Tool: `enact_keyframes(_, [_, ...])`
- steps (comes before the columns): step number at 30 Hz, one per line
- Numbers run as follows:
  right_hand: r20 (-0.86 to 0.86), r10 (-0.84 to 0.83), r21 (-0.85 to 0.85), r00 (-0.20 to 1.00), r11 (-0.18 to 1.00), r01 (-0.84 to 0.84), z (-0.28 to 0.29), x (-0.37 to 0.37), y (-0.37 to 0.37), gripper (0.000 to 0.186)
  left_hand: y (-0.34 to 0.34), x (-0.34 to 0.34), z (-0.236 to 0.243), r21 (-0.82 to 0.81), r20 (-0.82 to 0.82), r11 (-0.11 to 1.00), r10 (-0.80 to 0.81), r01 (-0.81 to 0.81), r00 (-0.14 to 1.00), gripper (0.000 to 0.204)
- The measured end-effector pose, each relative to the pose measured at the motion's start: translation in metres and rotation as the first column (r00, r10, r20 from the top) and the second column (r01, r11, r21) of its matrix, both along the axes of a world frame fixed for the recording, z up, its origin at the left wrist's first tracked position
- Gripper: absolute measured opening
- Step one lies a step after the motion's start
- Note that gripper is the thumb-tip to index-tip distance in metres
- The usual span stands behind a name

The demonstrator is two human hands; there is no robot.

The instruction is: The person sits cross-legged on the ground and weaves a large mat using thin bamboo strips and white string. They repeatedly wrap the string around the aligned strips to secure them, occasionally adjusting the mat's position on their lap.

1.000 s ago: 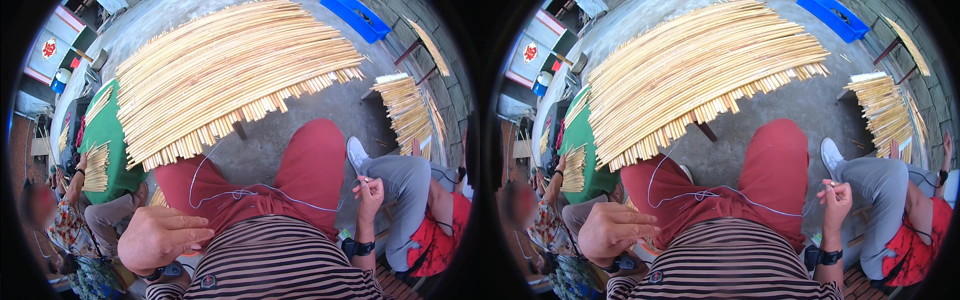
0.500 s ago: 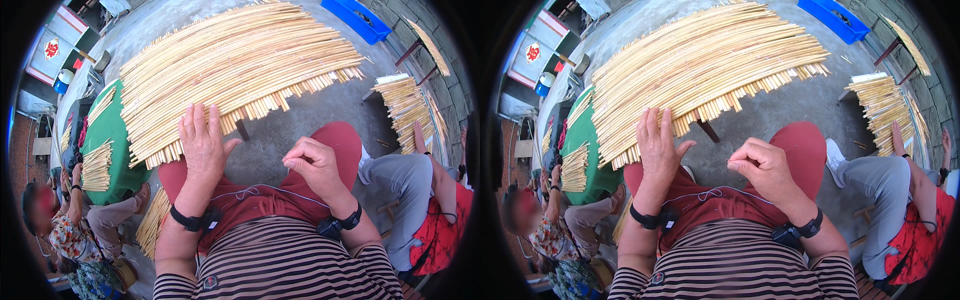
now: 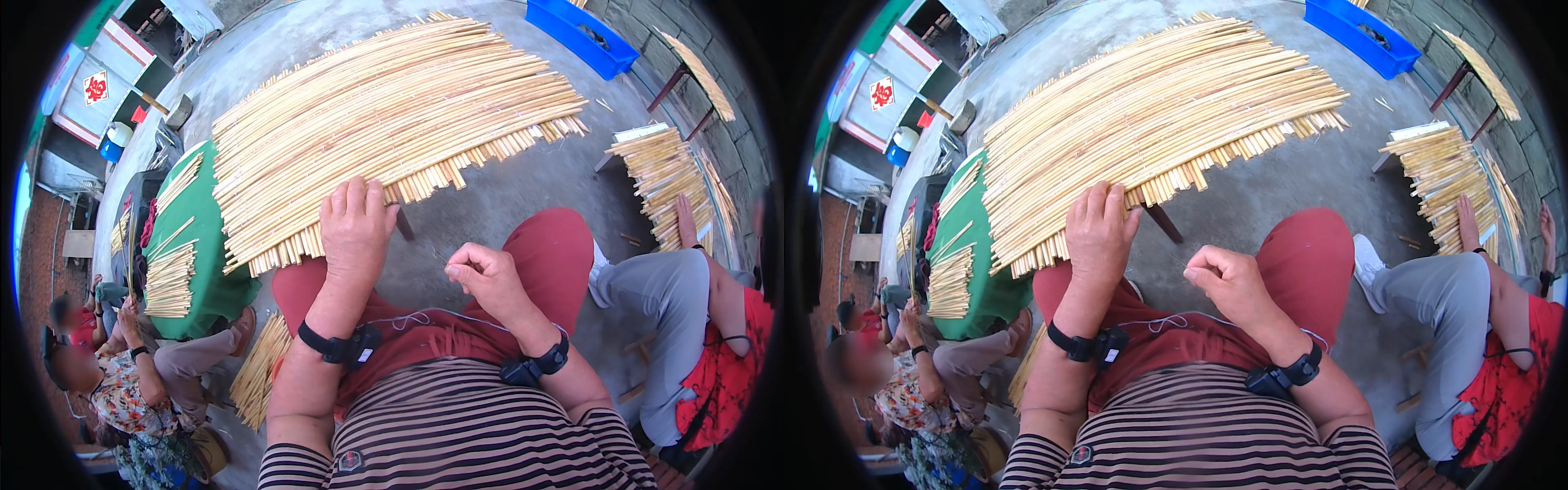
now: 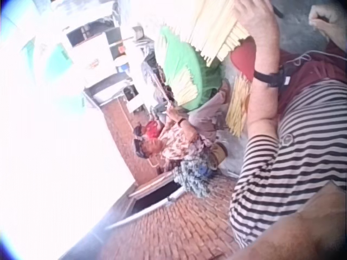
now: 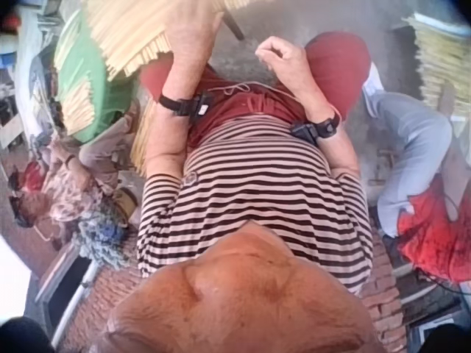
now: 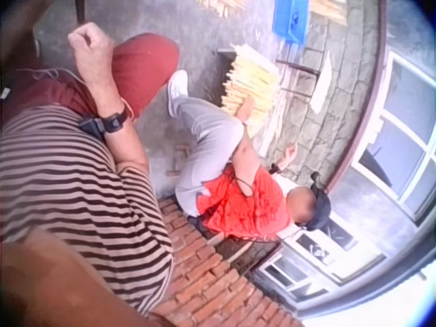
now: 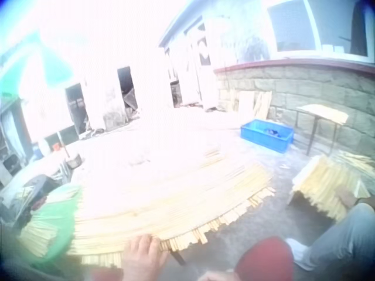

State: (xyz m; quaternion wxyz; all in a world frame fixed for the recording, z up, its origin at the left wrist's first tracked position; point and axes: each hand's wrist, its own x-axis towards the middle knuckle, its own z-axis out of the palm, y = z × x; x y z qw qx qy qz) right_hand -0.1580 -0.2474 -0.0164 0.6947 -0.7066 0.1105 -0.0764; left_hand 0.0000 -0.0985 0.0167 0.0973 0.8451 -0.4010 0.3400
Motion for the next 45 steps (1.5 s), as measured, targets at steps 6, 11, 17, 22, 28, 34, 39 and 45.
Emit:
enact_keyframes(6, [0.002, 0.017, -0.019, 1.0, 1.0, -0.017, 0.0, -0.004, 0.0, 0.008, -0.009, -0.002, 0.006, 0.041, -0.067, 0.999, 0.026, -0.023, 0.997, 0.045])
enact_keyframes(11, [-0.022, 0.049, -0.069, 0.999, 0.996, -0.051, -0.011, -0.007, -0.001, 0.009, -0.001, 0.003, 0.004, 0.019, -0.027, 0.997, -0.068, 0.068, 0.997, 0.041])
enact_keyframes(17, [-0.081, 0.097, -0.099, 0.992, 0.989, -0.105, -0.033, -0.011, -0.018, 0.01, 0.005, 0.006, 0.014, 0.0, 0.175, 0.999, -0.05, 0.05, 0.983, 0.035])
enact_keyframes(22, [-0.094, 0.128, -0.09, 0.987, 0.987, -0.137, -0.022, -0.007, -0.002, 0.01, 0.037, 0.032, 0.093, -0.014, 0.363, 0.995, -0.09, 0.102, 0.928, 0.031])
enact_keyframes(28, [-0.159, 0.164, -0.062, 0.974, 0.983, -0.175, -0.037, -0.006, 0.001, 0.008, 0.065, 0.052, 0.209, -0.038, 0.312, 0.992, -0.102, 0.12, 0.945, 0.011])
enact_keyframes(34, [-0.152, 0.126, -0.016, 0.98, 0.991, -0.13, -0.051, -0.014, -0.004, 0.005, 0.076, 0.047, 0.331, -0.042, 0.045, 0.99, -0.135, 0.137, 0.99, 0.015])
enact_keyframes(39, [-0.157, 0.137, 0.015, 0.978, 0.991, -0.137, -0.039, -0.019, 0.003, 0.007, 0.078, 0.017, 0.356, 0.045, 0.056, 0.979, -0.203, 0.201, 0.978, 0.015])
enact_keyframes(45, [-0.02, 0.12, 0.091, 0.993, 0.989, -0.118, -0.037, -0.03, 0.006, 0.009, 0.066, -0.024, 0.358, 0.058, 0.05, 0.984, -0.169, 0.166, 0.984, 0.013])
